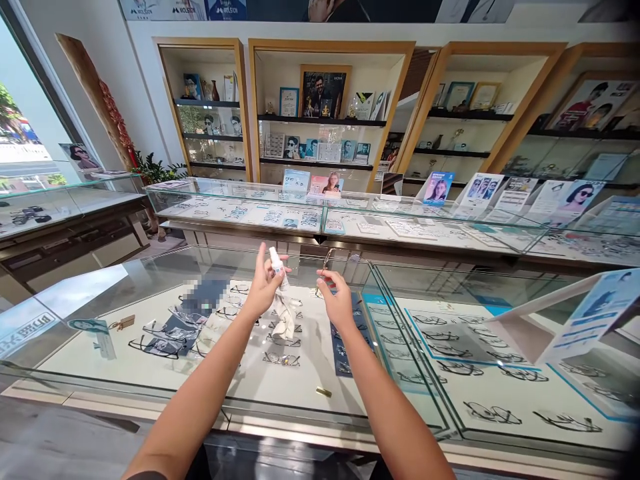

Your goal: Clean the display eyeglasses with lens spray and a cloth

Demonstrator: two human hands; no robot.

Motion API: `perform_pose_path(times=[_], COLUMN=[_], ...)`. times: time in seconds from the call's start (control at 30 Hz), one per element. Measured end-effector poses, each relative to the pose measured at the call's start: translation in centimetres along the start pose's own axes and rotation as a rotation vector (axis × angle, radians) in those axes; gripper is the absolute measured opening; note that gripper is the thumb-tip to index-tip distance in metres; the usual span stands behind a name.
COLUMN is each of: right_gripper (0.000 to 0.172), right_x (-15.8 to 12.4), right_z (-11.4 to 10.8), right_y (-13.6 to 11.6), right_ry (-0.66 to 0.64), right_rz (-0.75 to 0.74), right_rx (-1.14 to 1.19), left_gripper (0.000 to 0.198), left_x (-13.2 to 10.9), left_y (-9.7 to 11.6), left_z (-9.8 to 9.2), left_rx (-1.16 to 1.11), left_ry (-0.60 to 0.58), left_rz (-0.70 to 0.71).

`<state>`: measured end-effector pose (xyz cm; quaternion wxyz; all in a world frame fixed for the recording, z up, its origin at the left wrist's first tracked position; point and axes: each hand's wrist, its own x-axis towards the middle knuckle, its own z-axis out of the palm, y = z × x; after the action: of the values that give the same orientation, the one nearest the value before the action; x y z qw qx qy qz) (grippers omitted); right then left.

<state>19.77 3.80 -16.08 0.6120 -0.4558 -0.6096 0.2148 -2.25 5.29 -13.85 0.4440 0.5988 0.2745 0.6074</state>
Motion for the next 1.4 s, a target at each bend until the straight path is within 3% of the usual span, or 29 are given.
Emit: perform_pose_path(times=[0.17,0.37,0.53,0.63,0.8,0.9,1.07,1.4], right_gripper=[0.028,0.021,0.018,0.018,0.019,0.021,0.019,0.022], right_x=[0.0,0.0,-0.5,-1.0,-1.6,-1.9,-2.0,-1.9], right_z=[-0.1,-0.1,0.1,0.3,0.6,0.8,0.9,0.7], right_y=[-0.6,-1.2,-1.8,-2.1,-2.4,-2.5,-2.6,-2.9], right_ry=[-0.052,-0.197,-0.379,-0.452,-0.526,-0.575,-0.615,-0.624], right_rz=[0.095,0.224,0.317,0.330,0.319,0.311,0.309,0.314], right_rx=[0.121,0.328,0.483,0.512,0.520,0.524,0.577,0.566], left_gripper=[0.066,0.041,0.071,0.074,0.070,0.066,0.054,0.050], left_x=[-0.9,-1.3,-1.3,-1.3,-1.4,-1.5,-1.8,-2.0], left_y=[-0.2,1.0,1.0,0.5,-0.6,-1.1,-1.1,-0.6], left_z=[0.6,1.0,1.0,1.0,0.9,1.0,1.1,1.0], left_rx=[-0.393,-0.581,-0.517,-0.388,0.118,0.301,0.366,0.395], left_ry=[-0.118,-0.220,-0.247,-0.178,-0.038,-0.030,-0.041,-0.017], left_rz=[-0.349,-0.494,-0.551,-0.508,-0.279,-0.210,-0.157,-0.084])
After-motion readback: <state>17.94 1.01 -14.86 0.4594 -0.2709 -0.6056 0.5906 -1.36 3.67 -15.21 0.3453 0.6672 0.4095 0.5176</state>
